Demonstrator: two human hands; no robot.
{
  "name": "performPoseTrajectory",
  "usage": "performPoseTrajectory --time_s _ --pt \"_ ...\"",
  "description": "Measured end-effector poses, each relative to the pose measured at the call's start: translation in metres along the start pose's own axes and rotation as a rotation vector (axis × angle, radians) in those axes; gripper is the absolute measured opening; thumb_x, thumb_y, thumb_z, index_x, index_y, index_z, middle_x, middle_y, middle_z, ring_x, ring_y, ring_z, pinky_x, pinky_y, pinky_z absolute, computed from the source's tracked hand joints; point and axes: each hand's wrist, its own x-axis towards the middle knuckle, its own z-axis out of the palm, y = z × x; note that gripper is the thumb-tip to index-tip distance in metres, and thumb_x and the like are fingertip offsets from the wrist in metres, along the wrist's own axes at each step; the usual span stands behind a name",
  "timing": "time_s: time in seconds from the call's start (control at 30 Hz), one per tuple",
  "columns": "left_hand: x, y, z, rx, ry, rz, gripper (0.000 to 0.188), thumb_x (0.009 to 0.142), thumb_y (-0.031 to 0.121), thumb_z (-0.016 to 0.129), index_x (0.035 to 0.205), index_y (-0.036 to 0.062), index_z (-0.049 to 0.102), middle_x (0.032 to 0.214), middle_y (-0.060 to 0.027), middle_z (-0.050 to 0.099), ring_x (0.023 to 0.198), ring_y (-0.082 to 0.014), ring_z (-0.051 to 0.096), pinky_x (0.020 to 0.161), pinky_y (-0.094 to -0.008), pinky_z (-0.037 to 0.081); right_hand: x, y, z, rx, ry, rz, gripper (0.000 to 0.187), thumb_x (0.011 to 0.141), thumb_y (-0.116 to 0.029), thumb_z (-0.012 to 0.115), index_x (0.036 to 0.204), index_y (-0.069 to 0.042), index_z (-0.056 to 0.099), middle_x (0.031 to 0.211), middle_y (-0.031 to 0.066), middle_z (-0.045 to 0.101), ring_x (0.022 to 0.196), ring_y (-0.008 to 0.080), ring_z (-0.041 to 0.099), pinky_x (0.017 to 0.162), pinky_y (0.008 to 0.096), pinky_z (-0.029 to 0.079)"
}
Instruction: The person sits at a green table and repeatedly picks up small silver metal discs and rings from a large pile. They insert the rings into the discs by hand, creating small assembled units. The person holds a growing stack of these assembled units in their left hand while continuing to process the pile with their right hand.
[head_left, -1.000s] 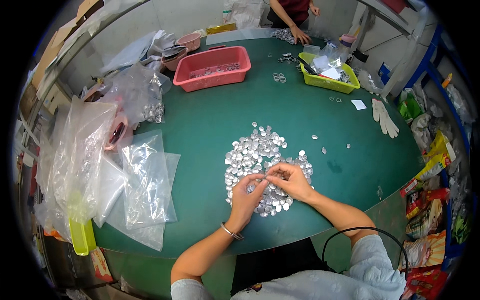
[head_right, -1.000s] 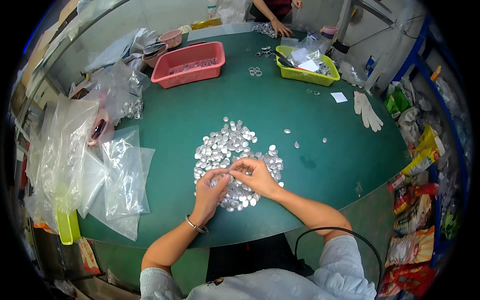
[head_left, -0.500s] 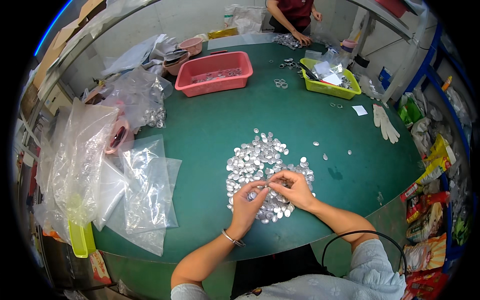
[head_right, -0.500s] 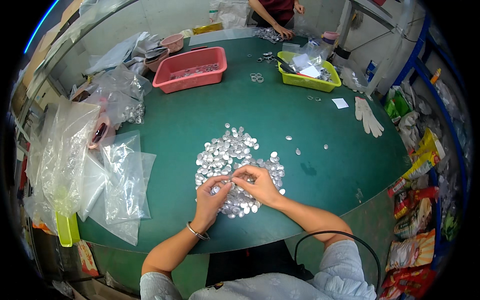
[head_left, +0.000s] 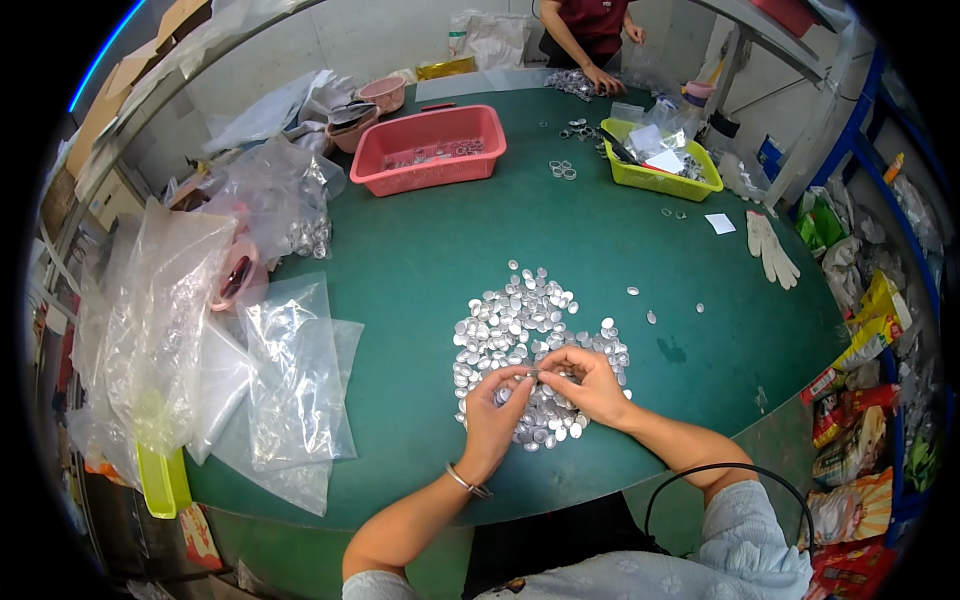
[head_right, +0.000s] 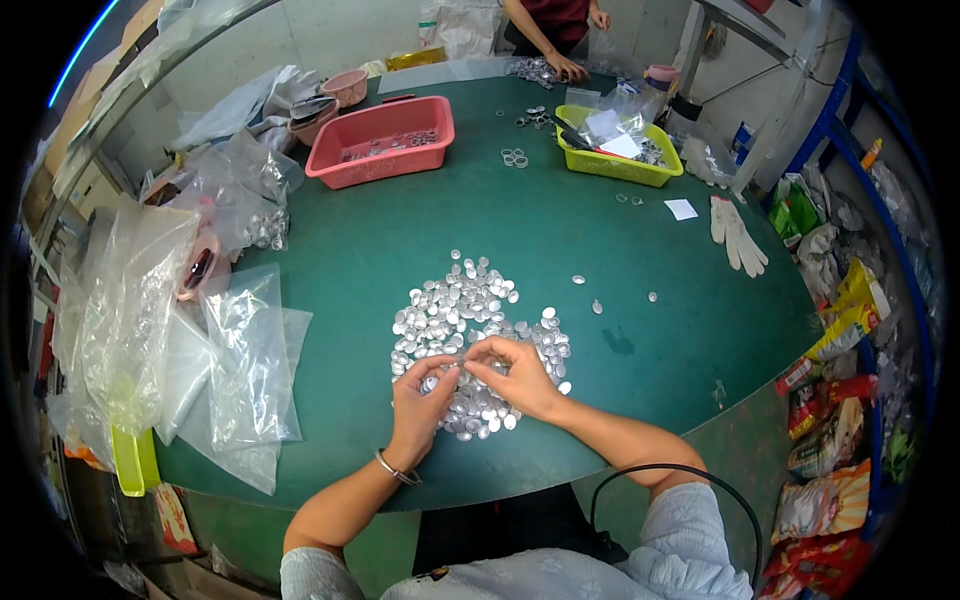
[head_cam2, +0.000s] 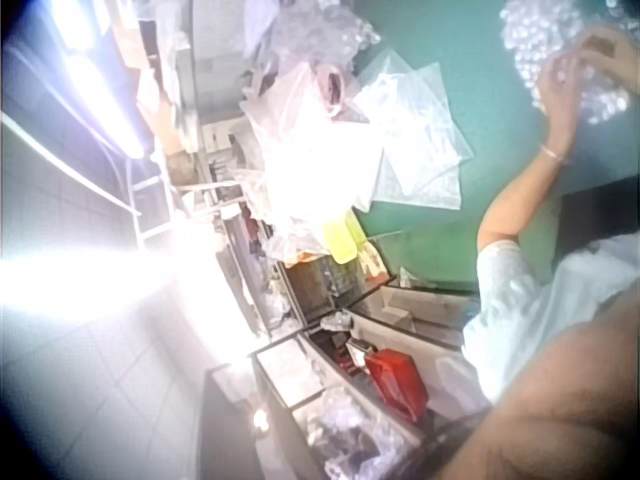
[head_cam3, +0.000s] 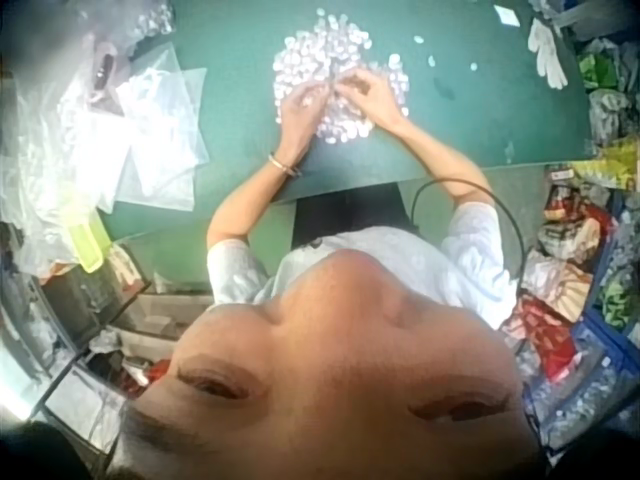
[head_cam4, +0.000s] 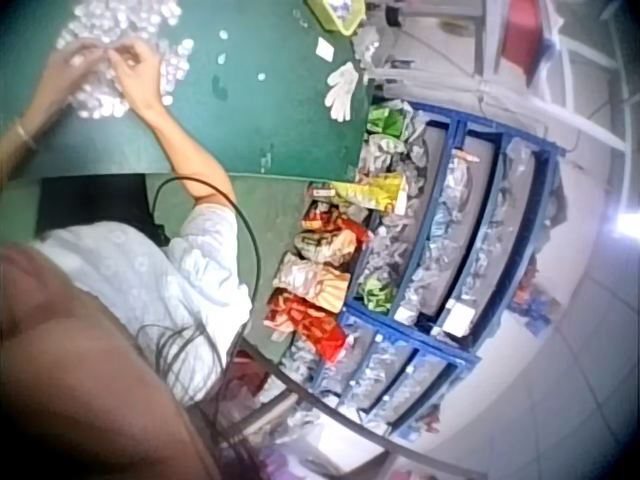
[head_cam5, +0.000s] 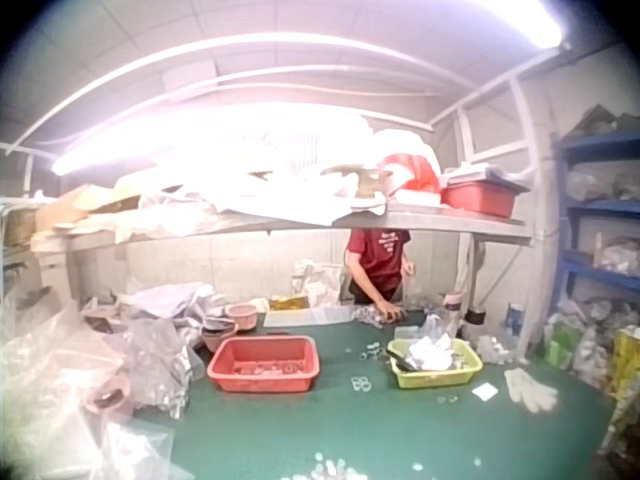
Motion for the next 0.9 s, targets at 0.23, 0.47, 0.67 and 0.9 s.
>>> performPoseTrajectory --time_s 0.23,0.47,0.67,0.9 --pt "0.003 -0.006 -0.003 -0.013 -0.006 0.022 0.016 0.082 0.005 0.058 0.097 -0.0005 0.057 0.065 0.0041 0.048 0.046 0.0000 0.039 0.039 -0.0149 0.026 0.001 -0.001 0.000 -0.077 0.002 -0.110 0.014 0.079 -0.007 0.061 0.090 0.001 0.059 0.085 0.0066 0.063 0.079 0.0118 0.058 0.068 0.0247 0.046" --pt "-0.002 0.007 0.002 -0.101 0.021 -0.055 0.012 0.082 0.006 0.059 0.092 -0.0002 0.060 0.066 0.0037 0.051 0.053 -0.0002 0.042 0.045 -0.0146 0.031 -0.001 -0.006 0.000 -0.002 0.004 -0.023 0.011 0.081 -0.008 0.059 0.087 0.001 0.059 0.079 0.0060 0.063 0.071 0.0106 0.058 0.063 0.0230 0.043" --pt "-0.001 0.007 -0.001 -0.053 0.004 -0.037 0.015 0.083 0.010 0.059 0.094 -0.0004 0.057 0.066 0.0012 0.051 0.048 -0.0016 0.039 0.041 -0.0157 0.028 -0.002 -0.011 -0.001 -0.020 -0.090 0.058 0.011 0.084 -0.007 0.055 0.091 0.002 0.056 0.083 0.0060 0.060 0.076 0.0096 0.058 0.066 0.0220 0.046" --pt "-0.002 0.006 0.000 -0.074 -0.041 -0.052 0.017 0.085 0.012 0.057 0.096 -0.0008 0.056 0.061 0.0005 0.049 0.045 -0.0022 0.036 0.038 -0.0166 0.025 0.000 -0.008 -0.004 0.229 -0.091 0.158 0.011 0.086 -0.008 0.053 0.089 0.002 0.056 0.077 0.0069 0.062 0.073 0.0103 0.059 0.068 0.0229 0.047"
